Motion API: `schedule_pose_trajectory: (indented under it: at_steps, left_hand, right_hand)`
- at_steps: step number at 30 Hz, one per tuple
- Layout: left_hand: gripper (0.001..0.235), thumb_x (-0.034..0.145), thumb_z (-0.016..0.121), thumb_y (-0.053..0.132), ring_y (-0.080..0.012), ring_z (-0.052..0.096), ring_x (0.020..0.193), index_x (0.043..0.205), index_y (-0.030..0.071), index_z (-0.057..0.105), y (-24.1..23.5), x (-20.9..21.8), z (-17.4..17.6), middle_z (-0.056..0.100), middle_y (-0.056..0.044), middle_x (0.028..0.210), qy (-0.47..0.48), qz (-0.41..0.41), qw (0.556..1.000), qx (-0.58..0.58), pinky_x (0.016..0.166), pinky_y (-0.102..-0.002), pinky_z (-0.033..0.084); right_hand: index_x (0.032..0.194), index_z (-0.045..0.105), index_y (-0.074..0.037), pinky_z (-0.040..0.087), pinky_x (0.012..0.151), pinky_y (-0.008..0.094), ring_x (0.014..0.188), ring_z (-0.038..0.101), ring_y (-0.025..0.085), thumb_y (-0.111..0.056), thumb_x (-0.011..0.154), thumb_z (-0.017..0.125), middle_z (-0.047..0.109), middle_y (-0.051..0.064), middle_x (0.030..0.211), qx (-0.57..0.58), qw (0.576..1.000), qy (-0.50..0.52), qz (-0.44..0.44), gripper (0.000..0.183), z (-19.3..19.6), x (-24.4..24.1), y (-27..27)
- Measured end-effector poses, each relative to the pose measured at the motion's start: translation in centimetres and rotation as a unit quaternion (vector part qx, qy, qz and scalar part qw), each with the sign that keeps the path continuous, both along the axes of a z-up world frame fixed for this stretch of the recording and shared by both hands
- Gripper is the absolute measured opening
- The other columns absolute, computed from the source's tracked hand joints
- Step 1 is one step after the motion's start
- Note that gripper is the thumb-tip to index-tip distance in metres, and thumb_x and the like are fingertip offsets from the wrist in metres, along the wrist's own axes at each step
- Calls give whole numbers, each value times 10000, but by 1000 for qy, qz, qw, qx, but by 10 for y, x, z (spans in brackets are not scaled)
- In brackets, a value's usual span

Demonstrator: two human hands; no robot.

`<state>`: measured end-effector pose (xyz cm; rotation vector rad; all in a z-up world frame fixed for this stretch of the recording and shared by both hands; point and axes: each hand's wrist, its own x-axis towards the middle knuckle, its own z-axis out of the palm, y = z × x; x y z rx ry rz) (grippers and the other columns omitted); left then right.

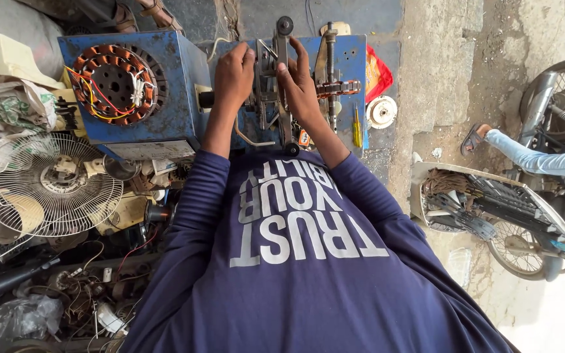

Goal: The person inspects a motor stator with copper windings, then uses a screwdriver to adjust components on a blue winding machine. The person manipulates the stator and machine parts by hand throughout the clip.

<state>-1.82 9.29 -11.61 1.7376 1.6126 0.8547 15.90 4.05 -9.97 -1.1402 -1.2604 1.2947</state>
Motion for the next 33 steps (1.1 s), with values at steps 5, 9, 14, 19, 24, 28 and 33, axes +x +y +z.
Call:
schedule_pose_trajectory:
  at_steps: [5, 9, 14, 19, 24, 28, 33]
  left_hand:
    - [266, 1081, 540, 195, -455, 644, 841, 940, -24, 592, -7, -13, 5, 642, -239, 837, 57, -68, 996, -30, 720, -541, 472]
    - [207, 1052, 535, 174, -414, 630, 997, 1000, -7, 622, -16, -18, -3, 674, -191, 1018, 130, -108, 985, -34, 868, -553, 476]
    - [236, 1039, 554, 196, -381, 574, 1142, 1172, 10, 615, -10, -25, -14, 630, -152, 1197, 137, -136, 977, -93, 982, -591, 417]
    - [279, 1030, 547, 247, -376, 539, 1197, 1222, 56, 615, -4, -27, -19, 613, -131, 1242, 145, -141, 970, -133, 1005, -646, 344]
    - [271, 1102, 480, 267, -321, 614, 1182, 1129, 68, 662, -6, -21, -19, 675, -100, 1182, 170, -123, 965, -157, 1058, -624, 388]
    - [248, 1060, 556, 262, -327, 657, 1074, 1127, 47, 660, 0, -24, -27, 681, -141, 1124, 140, -130, 975, -117, 993, -577, 440]
    - [302, 1035, 626, 274, -350, 684, 1095, 1209, 28, 651, 8, -34, -34, 688, -206, 1157, 110, -154, 970, -156, 967, -513, 523]
  right_hand:
    - [1624, 201, -126, 397, 575, 225, 648, 485, 45, -230, 1146, 501, 603, 6, 895, -31, 996, -81, 19, 573, 9, -2, -11]
    - [1668, 216, -131, 478, 677, 230, 636, 468, 56, -256, 1191, 485, 572, 12, 856, -23, 995, -90, 46, 562, 7, 2, -21]
    - [1689, 219, -143, 439, 808, 276, 861, 492, 104, -326, 1187, 455, 525, 64, 1014, -53, 997, -17, 48, 584, -7, 12, -22]
    - [1694, 188, -130, 399, 1240, 350, 1492, 458, 208, -398, 1198, 429, 359, 180, 1671, -23, 998, -3, 52, 614, -13, 21, -29]
    - [1656, 214, -141, 479, 1098, 363, 1349, 548, 264, -428, 1116, 476, 432, 214, 1593, -78, 996, -40, 29, 665, 3, 32, -53]
    - [1522, 436, -59, 517, 1062, 331, 1291, 604, 222, -302, 1126, 561, 575, 176, 1442, -16, 1000, 12, 2, 481, 13, 51, -88]
    - [1210, 686, 48, 572, 937, 294, 1037, 702, 169, -104, 1079, 664, 746, 106, 1117, 67, 986, -41, -146, 202, 8, 88, -117]
